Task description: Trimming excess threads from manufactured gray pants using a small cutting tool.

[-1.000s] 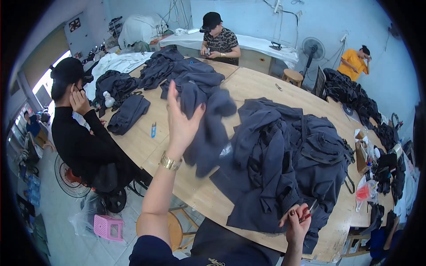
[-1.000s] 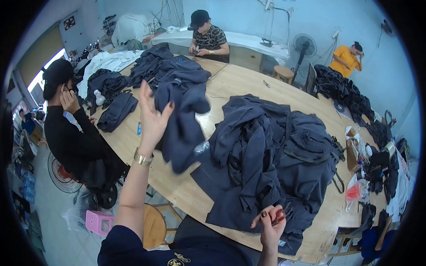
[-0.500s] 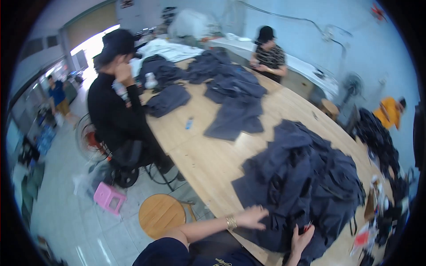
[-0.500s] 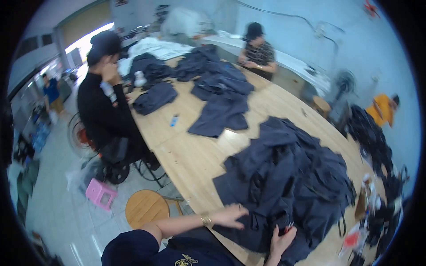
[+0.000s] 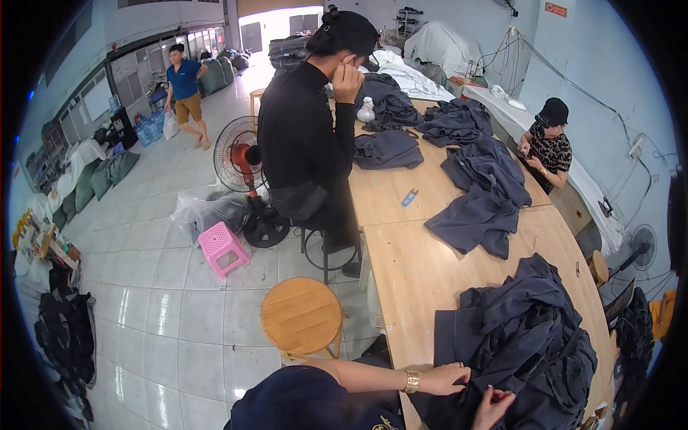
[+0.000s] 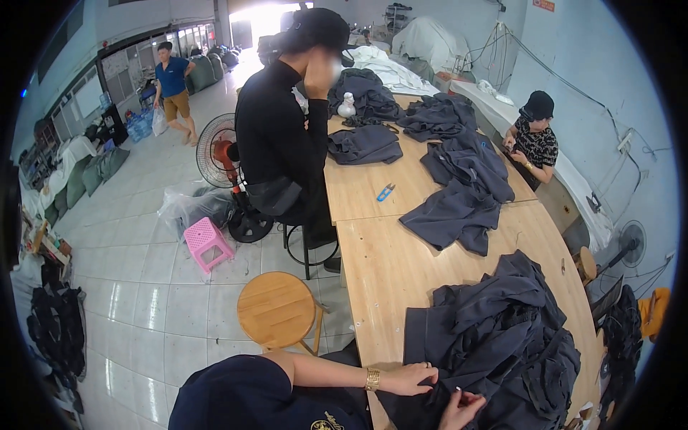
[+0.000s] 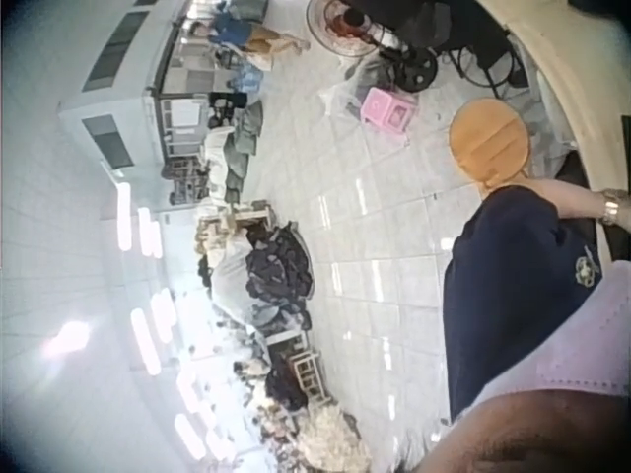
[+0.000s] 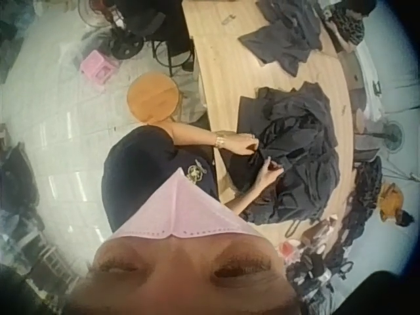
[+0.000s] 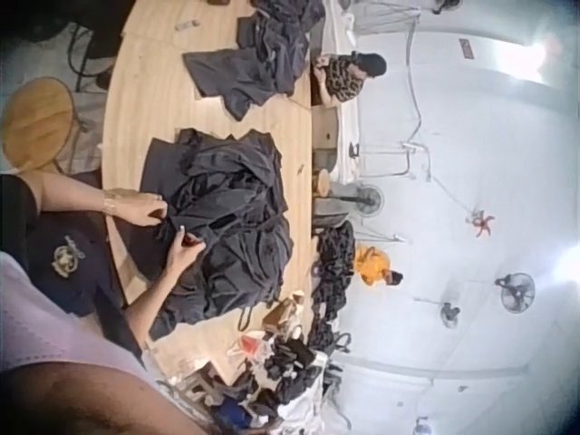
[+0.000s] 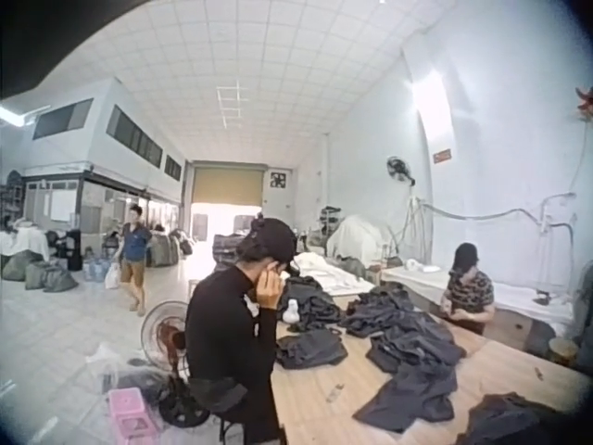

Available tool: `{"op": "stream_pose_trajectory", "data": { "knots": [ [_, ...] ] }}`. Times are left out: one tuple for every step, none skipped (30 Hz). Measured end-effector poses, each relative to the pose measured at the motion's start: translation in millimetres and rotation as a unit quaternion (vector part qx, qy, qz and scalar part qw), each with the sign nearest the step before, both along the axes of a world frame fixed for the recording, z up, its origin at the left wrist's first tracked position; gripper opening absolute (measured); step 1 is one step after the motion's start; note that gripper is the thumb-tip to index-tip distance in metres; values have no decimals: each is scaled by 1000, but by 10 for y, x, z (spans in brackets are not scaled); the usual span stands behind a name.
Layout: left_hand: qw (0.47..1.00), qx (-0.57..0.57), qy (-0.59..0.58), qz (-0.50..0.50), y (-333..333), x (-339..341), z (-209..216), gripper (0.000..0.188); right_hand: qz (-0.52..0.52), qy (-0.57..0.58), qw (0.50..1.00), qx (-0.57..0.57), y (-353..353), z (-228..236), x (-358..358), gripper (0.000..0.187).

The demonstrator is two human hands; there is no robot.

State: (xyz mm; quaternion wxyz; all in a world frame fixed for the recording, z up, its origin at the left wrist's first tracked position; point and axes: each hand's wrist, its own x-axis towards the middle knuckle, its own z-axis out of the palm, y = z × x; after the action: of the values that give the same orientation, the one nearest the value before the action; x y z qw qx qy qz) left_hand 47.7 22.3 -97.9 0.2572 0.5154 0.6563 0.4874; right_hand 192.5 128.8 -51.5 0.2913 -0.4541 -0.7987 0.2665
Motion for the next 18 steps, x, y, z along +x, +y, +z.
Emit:
{"op": "stream_pose_trajectory", "data": {
  "knots": [
    [1000, 11, -21, -11, 22, 58, -22, 20, 22, -42, 999, -13, -16, -56, -59, 37],
    [998, 23, -43, -28, 61, 91, -27, 21, 36, -65, 996, 48, 39, -310, -35, 36],
    [998, 24, -45, -38, 86, 101, -21, 21, 49, -90, 989, 107, 104, -574, 1, 40],
    [999, 26, -41, -24, 34, 95, -25, 21, 64, -36, 996, 51, 123, -676, -48, 31],
    [999, 28, -38, -25, 4, 107, -28, 22, 94, 20, 995, 38, 100, -668, -75, 27],
    [999, 30, -33, -18, -1, 80, -21, 21, 93, 62, 994, 15, 93, -650, -78, 26],
    [1000, -11, -28, -8, -72, 12, 96, 23, 88, 60, 994, 21, 94, -596, -83, 24],
    [998, -44, -28, -19, -117, -74, 232, 26, 69, 130, 989, -25, 53, -494, -90, 22],
    [997, -63, -50, -5, -159, -144, 167, 27, 52, 110, 993, 3, 3, -330, -134, 20],
    [996, -66, -54, 11, -183, -209, 63, 27, 44, 185, 982, -9, -9, -279, -177, 19],
    [992, -109, -69, 5, -199, -291, 71, 28, 19, 171, 984, 39, -17, -181, -206, 19],
    [993, -91, -76, 4, -212, -346, 12, 26, -39, 160, 986, 25, -35, -77, -239, 23],
    [987, -79, -141, 13, -240, -388, -240, 24, -87, 107, 990, 43, 11, -82, -238, 31],
    [983, -107, -148, 22, -218, -385, -162, 22, -116, 106, 982, 105, 94, -133, -196, 39],
    [985, -79, -150, 9, -186, -394, -197, 27, -139, 90, 979, 121, 169, -171, -156, 44],
    [985, -69, -157, 5, -189, -377, -214, 25, -163, 93, 975, 116, 202, -197, -126, 47],
    [982, -66, -179, 3, -179, -379, -237, 25, -178, 78, 978, 76, 253, -248, -124, 46],
    [980, -67, -186, 1, -177, -373, -222, 24, -175, 52, 980, 86, 265, -239, -142, 42]
  ]
}}
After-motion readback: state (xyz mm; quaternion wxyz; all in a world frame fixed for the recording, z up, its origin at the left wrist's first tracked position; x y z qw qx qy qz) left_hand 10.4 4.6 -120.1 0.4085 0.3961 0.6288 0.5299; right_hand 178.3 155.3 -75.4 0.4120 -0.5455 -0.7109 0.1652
